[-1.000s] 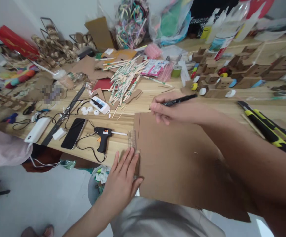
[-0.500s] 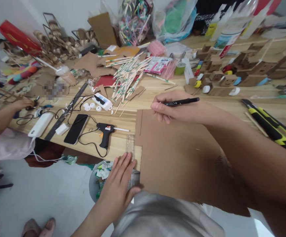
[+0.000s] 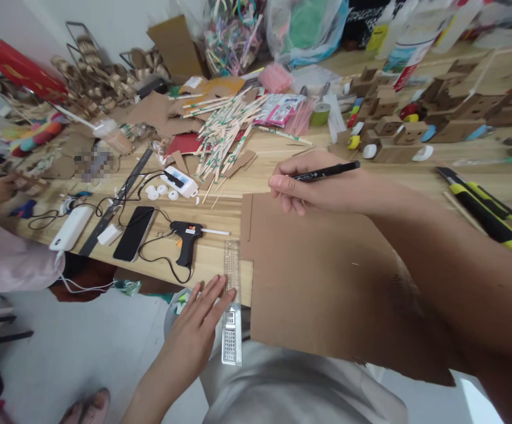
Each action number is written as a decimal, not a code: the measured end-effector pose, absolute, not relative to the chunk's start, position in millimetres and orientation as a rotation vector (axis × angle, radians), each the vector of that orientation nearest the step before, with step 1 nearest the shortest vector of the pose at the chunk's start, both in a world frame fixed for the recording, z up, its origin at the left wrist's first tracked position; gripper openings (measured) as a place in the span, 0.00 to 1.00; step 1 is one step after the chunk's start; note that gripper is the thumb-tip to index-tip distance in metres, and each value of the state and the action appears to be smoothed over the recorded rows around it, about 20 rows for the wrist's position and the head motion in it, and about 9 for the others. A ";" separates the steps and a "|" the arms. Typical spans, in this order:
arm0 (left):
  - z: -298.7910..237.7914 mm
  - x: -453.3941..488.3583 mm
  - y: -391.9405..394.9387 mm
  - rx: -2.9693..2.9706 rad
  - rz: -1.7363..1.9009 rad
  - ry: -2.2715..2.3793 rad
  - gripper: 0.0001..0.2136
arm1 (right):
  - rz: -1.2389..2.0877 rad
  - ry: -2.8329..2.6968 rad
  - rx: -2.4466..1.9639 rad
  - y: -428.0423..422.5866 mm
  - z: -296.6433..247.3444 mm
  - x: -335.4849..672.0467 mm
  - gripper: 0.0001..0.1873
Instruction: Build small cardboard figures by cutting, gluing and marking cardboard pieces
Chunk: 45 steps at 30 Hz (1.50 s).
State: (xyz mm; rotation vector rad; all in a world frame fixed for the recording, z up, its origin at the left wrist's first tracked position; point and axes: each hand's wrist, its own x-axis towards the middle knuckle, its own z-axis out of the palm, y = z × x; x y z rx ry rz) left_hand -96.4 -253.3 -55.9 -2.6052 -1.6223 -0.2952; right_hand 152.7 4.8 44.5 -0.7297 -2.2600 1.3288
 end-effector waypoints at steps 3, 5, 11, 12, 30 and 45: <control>-59.5 -93.9 -253.3 -2.568 -0.281 -1.624 0.38 | 1.344 -2.261 -0.715 4.8 45.1 153.0 0.26; -61.3 -92.2 -253.7 -2.558 -0.287 -1.637 0.38 | 1.342 -2.265 -0.696 4.8 43.8 152.8 0.26; -64.7 -87.8 -253.8 -2.500 -0.350 -1.632 0.38 | 1.289 -2.216 -0.613 4.1 37.8 151.3 0.26; -65.6 -87.0 -253.9 -2.495 -0.357 -1.631 0.38 | 1.297 -2.212 -0.614 4.1 37.8 151.3 0.26; -79.7 -83.5 -257.5 -2.464 -0.481 -1.705 0.35 | 1.318 -2.218 -0.629 3.7 38.3 150.2 0.25; -56.5 -86.3 -253.9 -2.485 -0.665 -1.512 0.27 | 1.352 -2.193 -0.642 4.1 35.0 149.8 0.24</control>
